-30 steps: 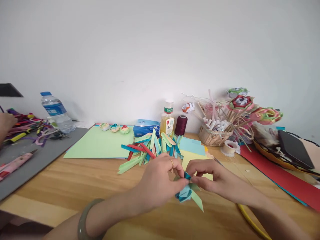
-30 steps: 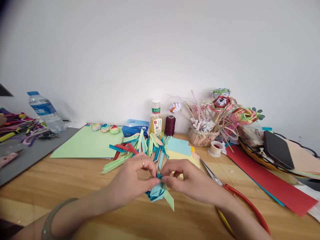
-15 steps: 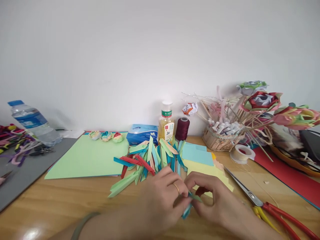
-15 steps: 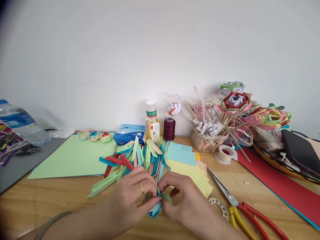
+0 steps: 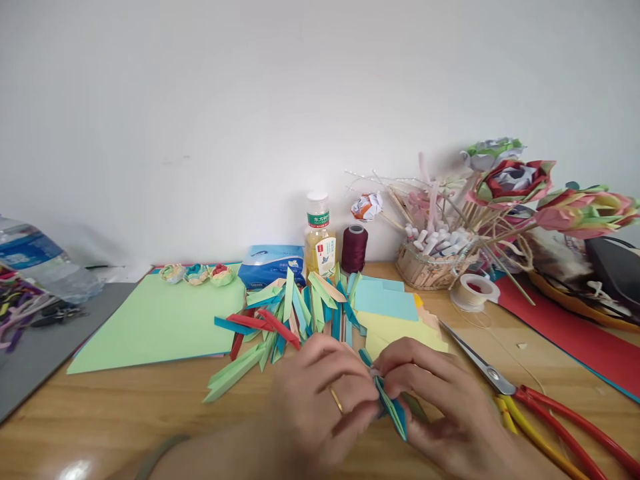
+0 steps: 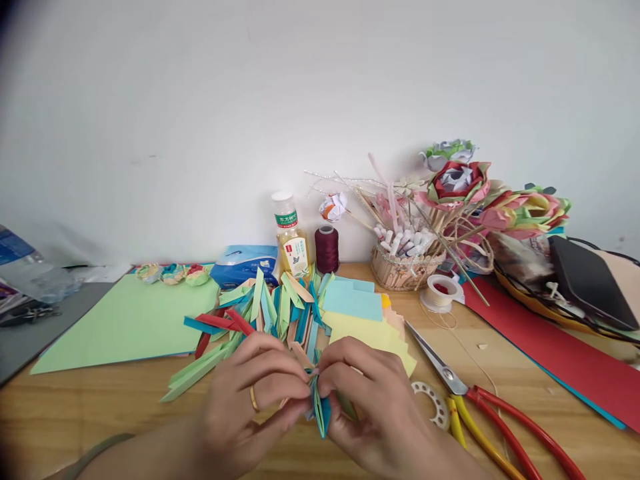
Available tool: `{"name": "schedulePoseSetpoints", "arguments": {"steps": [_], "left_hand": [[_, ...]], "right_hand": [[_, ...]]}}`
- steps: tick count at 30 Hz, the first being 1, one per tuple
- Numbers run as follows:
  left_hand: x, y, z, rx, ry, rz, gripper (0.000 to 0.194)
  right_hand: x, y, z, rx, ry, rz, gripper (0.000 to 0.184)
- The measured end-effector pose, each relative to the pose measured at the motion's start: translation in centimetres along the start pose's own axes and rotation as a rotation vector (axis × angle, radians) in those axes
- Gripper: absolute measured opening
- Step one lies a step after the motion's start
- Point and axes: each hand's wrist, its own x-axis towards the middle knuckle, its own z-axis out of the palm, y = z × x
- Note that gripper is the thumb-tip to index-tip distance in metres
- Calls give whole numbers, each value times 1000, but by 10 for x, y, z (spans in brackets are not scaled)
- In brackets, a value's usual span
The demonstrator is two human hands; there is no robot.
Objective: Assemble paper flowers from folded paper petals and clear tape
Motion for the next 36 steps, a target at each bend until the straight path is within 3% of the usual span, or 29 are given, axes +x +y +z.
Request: {"name": "schedulePoseSetpoints", "arguments": {"steps": [8, 13, 18, 25, 36], "left_hand": [[-4, 1, -1, 30, -5, 52, 10], [-2, -1, -4, -29, -152, 17, 8], [2, -2, -4, -216, -330, -249, 14], [8, -3, -8, -498, -435, -697, 9], [4, -15, -4, -682, -451, -917, 10]], "right_hand": [[-1, -2, 1, -46, 38, -64, 17], [-4, 0, 5, 17, -33, 10, 21], [-1, -1, 9, 268, -144, 242, 22], [7, -2, 12, 562, -219, 593, 17], [2, 11, 19, 740, -251, 735, 13]]}}
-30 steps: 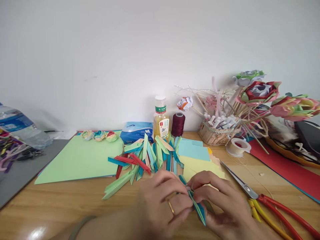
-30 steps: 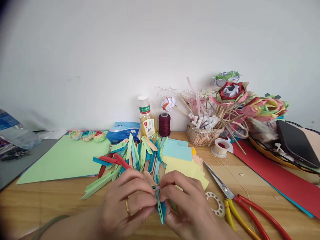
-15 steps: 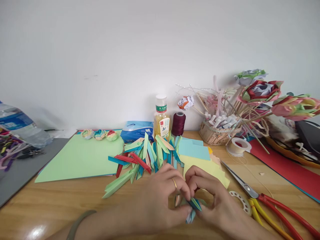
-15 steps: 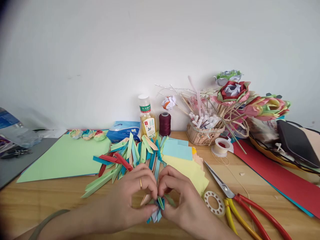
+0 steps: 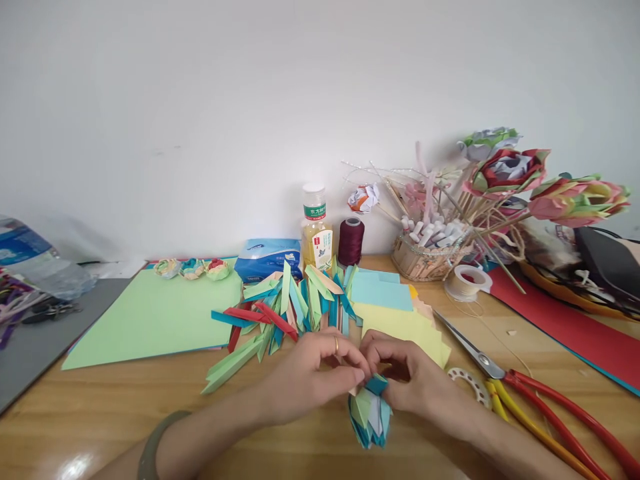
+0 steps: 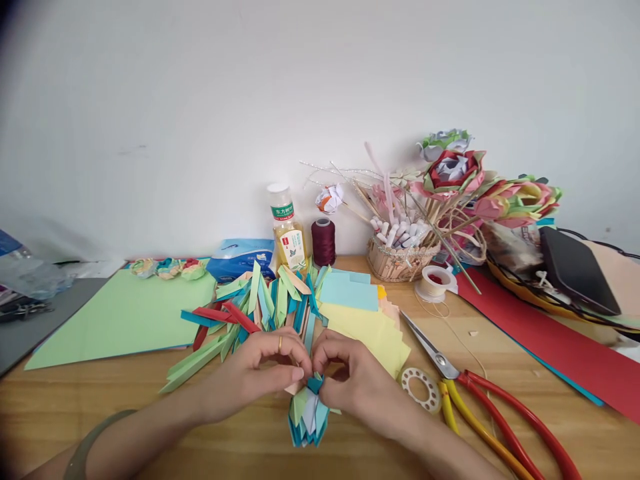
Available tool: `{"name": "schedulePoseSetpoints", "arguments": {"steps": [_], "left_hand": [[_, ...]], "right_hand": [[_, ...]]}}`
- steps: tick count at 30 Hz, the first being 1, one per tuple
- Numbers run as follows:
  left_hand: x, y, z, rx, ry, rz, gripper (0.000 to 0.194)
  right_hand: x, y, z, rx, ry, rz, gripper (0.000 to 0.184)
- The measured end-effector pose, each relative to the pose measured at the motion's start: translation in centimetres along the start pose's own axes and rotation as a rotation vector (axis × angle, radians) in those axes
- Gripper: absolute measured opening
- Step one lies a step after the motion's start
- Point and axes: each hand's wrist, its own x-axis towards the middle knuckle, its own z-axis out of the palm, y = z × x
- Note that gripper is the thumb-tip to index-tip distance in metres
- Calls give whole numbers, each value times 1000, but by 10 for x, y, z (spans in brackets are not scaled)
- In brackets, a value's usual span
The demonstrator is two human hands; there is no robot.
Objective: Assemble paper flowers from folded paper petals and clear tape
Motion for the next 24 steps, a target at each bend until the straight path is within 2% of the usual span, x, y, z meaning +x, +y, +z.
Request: {"name": "schedulePoseSetpoints", "arguments": {"steps": [6, 8, 15, 17, 24], "left_hand": [[2, -4, 3, -64, -34, -154, 13], [3, -4, 4, -55, -13, -186, 14], [8, -13, 2, -118, 100, -195, 12], [9, -16, 1, -132, 117, -188, 12], [11, -22, -1, -145, 97, -170, 11]], "right_hand": [[4, 0, 0, 55, -14, 63, 7], [4, 1, 0, 47, -7, 60, 8], [1, -2, -7, 6, -2, 22, 4], [1, -3, -9, -10, -14, 39, 10], [3, 1, -9, -14, 13, 116, 16]]}}
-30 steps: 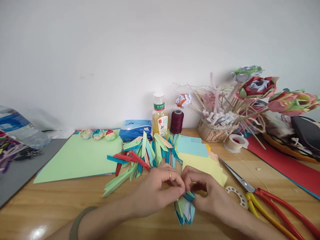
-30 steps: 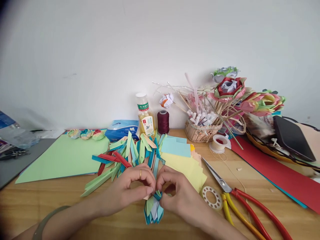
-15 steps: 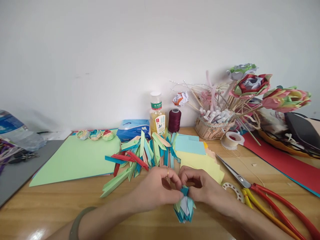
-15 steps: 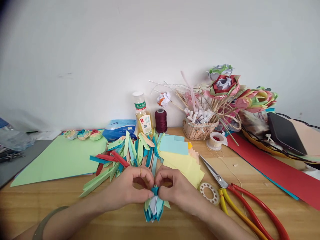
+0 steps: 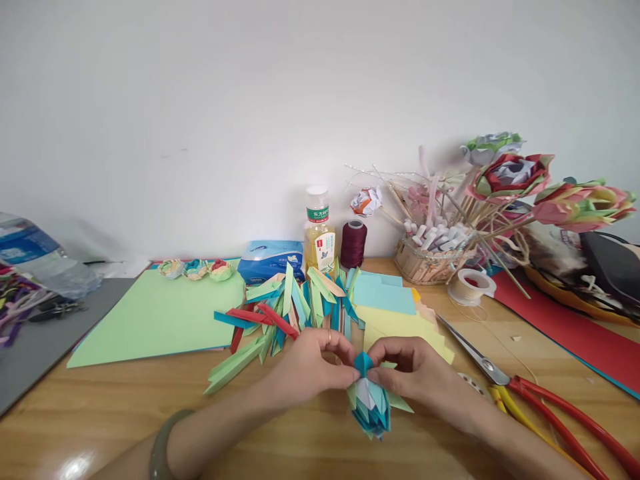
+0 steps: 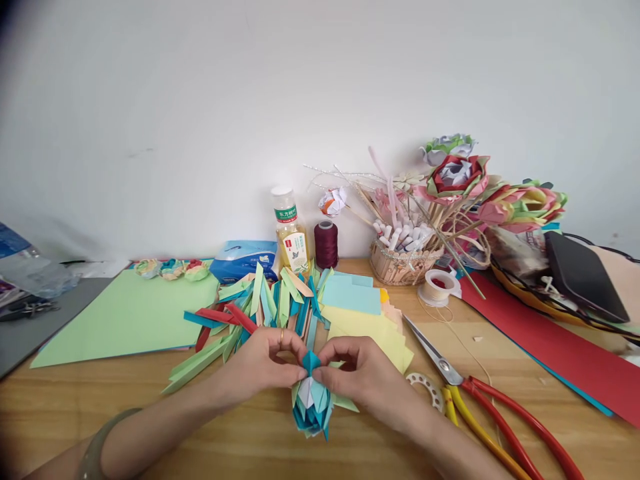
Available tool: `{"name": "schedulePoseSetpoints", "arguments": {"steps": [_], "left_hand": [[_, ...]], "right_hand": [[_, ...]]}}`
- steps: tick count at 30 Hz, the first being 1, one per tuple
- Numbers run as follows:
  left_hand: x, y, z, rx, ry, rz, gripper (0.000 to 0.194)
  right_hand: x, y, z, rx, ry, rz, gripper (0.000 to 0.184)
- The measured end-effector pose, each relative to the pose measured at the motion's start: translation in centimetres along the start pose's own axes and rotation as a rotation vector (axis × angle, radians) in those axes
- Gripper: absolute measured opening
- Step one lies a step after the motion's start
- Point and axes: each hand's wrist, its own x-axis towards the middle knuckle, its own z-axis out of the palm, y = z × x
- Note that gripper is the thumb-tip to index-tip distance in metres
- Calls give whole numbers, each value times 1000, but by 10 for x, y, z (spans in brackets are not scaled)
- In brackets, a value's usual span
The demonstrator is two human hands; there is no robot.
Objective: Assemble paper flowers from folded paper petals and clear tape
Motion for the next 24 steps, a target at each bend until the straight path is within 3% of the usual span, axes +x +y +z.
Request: {"name": "schedulePoseSetpoints", "arguments": {"steps": [14, 24], "left_hand": [[2, 2, 1, -189, -46, -118, 12], [2, -2, 3, -232, -5, -73, 10]], "right_hand": [[3, 7, 2, 129, -6, -11, 12], [2, 5, 2, 175, 18, -18, 25]]}}
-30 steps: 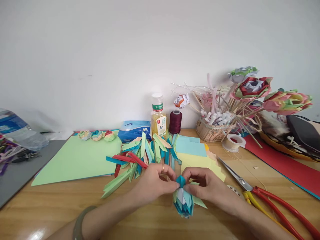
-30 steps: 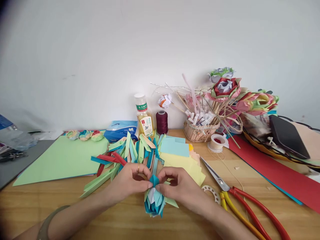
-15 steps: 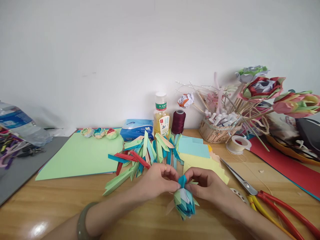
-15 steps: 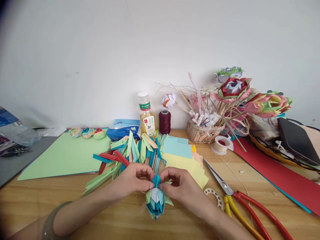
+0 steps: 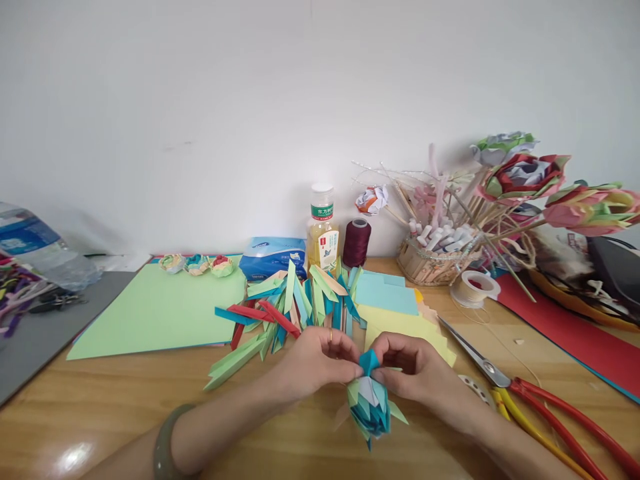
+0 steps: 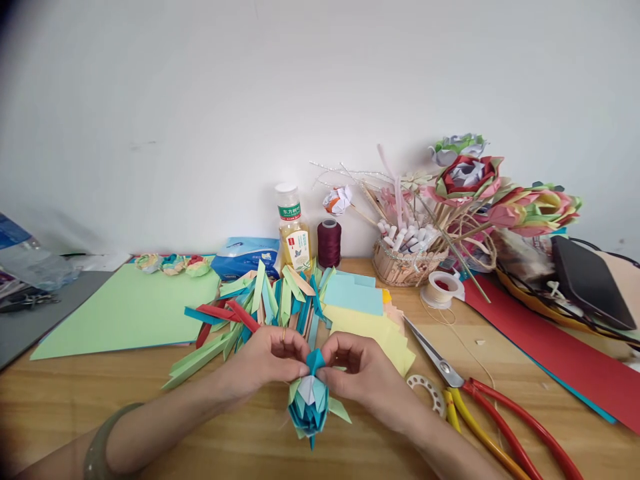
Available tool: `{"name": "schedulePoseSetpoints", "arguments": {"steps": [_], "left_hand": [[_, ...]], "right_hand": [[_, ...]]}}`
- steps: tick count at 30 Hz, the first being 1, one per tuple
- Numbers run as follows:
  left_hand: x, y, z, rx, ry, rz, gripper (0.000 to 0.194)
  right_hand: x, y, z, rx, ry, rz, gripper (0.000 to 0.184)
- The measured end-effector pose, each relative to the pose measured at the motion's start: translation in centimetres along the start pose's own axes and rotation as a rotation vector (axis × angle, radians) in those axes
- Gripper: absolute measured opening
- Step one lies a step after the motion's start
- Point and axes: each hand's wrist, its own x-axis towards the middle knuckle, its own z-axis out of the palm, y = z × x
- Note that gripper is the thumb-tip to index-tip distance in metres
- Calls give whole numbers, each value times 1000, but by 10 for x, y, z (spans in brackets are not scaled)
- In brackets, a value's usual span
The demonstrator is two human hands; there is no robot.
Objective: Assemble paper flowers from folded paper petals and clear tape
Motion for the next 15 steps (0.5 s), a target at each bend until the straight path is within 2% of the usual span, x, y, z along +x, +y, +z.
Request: {"name": "schedulePoseSetpoints", "arguments": {"steps": [6, 15], "left_hand": [[0, 0, 0, -8, -6, 14, 13], [-1, -4, 6, 121, 116, 93, 10]], "right_hand": [[-1, 3, 2, -54, 53, -43, 21], [-1, 7, 10, -149, 123, -104, 9]]}}
